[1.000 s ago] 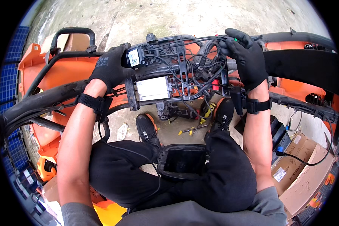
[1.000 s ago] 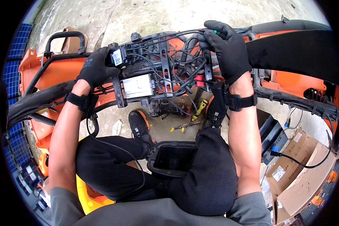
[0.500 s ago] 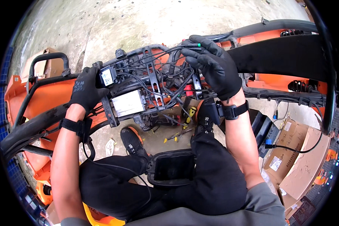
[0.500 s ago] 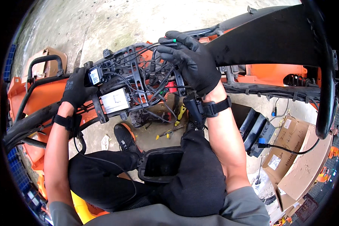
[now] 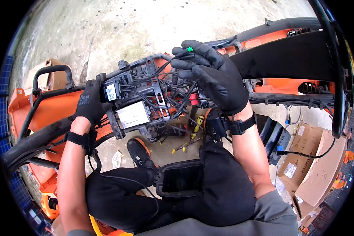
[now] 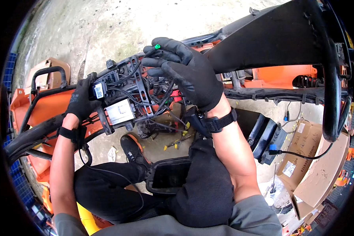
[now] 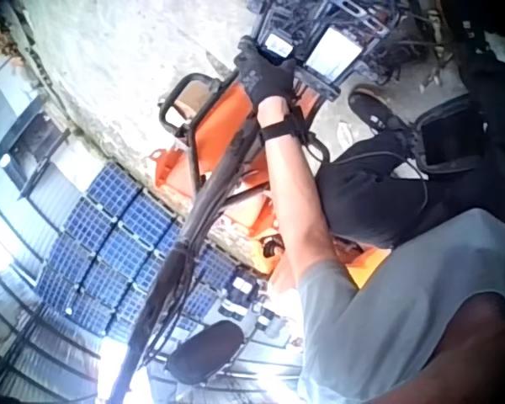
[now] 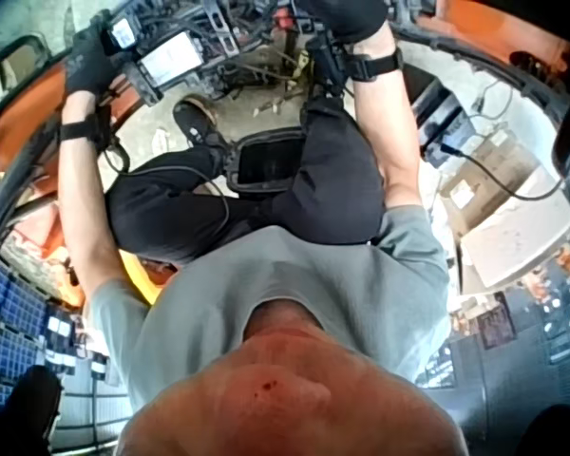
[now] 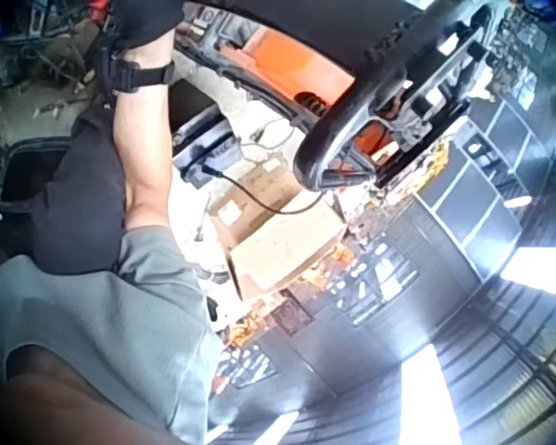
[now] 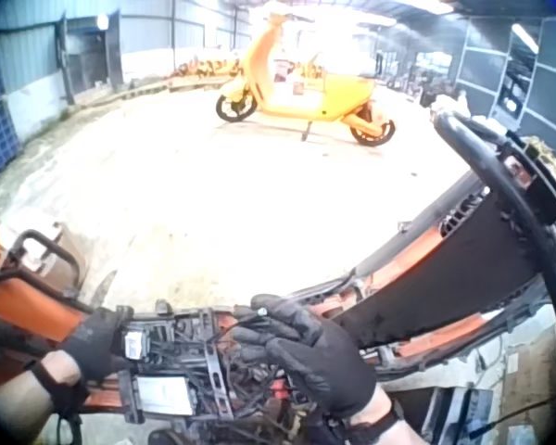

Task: The person connects wiring harnesses in the front panel of an electric scooter, positions a battery on the floor to check its connection, and begins reassembling the plastic body panels.

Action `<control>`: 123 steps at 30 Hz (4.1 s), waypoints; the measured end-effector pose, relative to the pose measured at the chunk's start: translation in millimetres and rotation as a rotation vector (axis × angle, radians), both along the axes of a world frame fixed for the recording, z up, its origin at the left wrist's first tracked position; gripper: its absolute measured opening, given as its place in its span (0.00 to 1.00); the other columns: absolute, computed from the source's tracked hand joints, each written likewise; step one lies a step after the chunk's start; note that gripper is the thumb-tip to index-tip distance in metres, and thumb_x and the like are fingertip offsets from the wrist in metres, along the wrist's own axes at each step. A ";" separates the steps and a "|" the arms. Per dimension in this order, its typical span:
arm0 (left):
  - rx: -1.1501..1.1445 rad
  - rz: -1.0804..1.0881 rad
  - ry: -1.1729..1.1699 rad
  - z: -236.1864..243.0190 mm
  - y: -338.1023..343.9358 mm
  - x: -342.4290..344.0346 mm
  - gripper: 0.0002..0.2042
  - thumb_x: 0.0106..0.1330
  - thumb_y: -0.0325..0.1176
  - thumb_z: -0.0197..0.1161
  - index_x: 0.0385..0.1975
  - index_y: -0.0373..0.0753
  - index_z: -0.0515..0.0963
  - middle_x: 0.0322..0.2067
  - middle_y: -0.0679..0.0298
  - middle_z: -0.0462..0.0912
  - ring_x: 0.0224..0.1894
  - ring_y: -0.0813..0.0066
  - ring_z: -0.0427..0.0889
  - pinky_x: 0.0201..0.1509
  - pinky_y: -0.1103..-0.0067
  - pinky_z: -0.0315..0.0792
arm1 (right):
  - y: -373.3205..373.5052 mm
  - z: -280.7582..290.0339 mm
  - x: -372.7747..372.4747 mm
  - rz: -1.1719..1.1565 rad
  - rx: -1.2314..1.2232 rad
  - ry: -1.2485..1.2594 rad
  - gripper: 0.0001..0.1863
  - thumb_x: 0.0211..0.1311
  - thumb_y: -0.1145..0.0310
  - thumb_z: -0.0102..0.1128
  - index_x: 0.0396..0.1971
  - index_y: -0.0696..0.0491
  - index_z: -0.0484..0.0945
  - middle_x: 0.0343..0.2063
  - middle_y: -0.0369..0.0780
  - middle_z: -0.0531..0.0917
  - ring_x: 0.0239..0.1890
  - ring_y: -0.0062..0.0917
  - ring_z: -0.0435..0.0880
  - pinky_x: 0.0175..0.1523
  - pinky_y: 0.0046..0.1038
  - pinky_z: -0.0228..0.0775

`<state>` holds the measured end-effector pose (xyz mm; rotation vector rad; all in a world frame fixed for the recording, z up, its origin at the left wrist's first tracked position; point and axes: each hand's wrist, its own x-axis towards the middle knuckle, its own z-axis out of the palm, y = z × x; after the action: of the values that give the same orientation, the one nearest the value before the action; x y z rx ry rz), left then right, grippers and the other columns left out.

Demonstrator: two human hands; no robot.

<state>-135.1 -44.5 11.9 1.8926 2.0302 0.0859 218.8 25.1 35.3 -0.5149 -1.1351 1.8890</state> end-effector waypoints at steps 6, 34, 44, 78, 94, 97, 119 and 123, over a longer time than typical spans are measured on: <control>0.002 -0.009 0.000 -5.5 -0.5 -3.5 0.48 0.41 0.21 0.73 0.69 0.47 0.62 0.55 0.49 0.71 0.56 0.47 0.77 0.59 0.65 0.75 | -3.2 3.8 -6.3 0.009 0.011 0.008 0.28 0.70 0.76 0.53 0.67 0.63 0.59 0.61 0.52 0.72 0.62 0.37 0.76 0.62 0.33 0.74; -0.075 -0.046 0.008 9.4 -2.4 -4.6 0.45 0.44 0.25 0.76 0.68 0.43 0.62 0.59 0.48 0.70 0.62 0.49 0.71 0.66 0.65 0.69 | -7.0 4.3 -9.7 -0.172 0.078 -0.214 0.19 0.71 0.71 0.55 0.57 0.64 0.73 0.50 0.46 0.83 0.49 0.27 0.85 0.53 0.23 0.78; -0.055 -0.125 0.013 26.2 -5.5 -18.1 0.40 0.49 0.26 0.70 0.67 0.38 0.63 0.59 0.46 0.69 0.62 0.46 0.68 0.65 0.66 0.68 | -9.4 -1.7 -7.3 -0.207 0.083 -0.277 0.15 0.70 0.73 0.56 0.54 0.61 0.77 0.47 0.42 0.84 0.43 0.20 0.85 0.48 0.20 0.78; 0.460 -0.293 -0.231 113.4 -9.3 27.5 0.19 0.80 0.39 0.45 0.63 0.41 0.74 0.41 0.70 0.82 0.27 0.88 0.66 0.34 0.88 0.64 | -92.5 -62.2 34.4 0.196 0.246 -1.078 0.22 0.64 0.57 0.62 0.51 0.57 0.76 0.38 0.47 0.83 0.40 0.37 0.83 0.47 0.36 0.74; 0.516 -0.119 -0.269 120.7 -26.2 0.5 0.19 0.79 0.39 0.49 0.64 0.42 0.72 0.39 0.69 0.80 0.29 0.88 0.71 0.29 0.91 0.60 | -89.6 -31.7 45.8 0.137 -0.359 -0.710 0.18 0.66 0.71 0.59 0.54 0.59 0.74 0.32 0.34 0.80 0.31 0.13 0.77 0.34 0.16 0.69; 0.431 -0.112 -0.287 131.3 -24.0 9.2 0.18 0.79 0.40 0.48 0.62 0.40 0.73 0.38 0.68 0.80 0.29 0.87 0.72 0.30 0.90 0.62 | -90.3 -29.0 49.1 0.108 -0.301 -0.756 0.17 0.66 0.72 0.58 0.54 0.59 0.75 0.35 0.35 0.81 0.35 0.14 0.77 0.38 0.18 0.70; 0.515 -0.076 -1.006 132.5 -4.4 50.7 0.18 0.78 0.40 0.48 0.51 0.31 0.75 0.35 0.62 0.82 0.28 0.80 0.82 0.31 0.85 0.78 | -91.4 -33.7 44.2 0.032 -0.167 -0.824 0.16 0.69 0.73 0.55 0.55 0.59 0.76 0.37 0.33 0.81 0.37 0.14 0.77 0.43 0.19 0.70; 0.533 -0.053 -0.967 131.6 -5.7 56.9 0.18 0.79 0.40 0.46 0.52 0.30 0.74 0.34 0.61 0.82 0.27 0.80 0.81 0.30 0.85 0.77 | -91.2 -36.4 44.3 0.026 -0.164 -0.809 0.15 0.68 0.75 0.55 0.53 0.58 0.77 0.37 0.32 0.81 0.36 0.13 0.76 0.42 0.18 0.70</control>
<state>-78.2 -50.2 143.6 1.6341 1.3276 1.3468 263.0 -66.1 -1.1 -1.4472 -1.4808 1.8391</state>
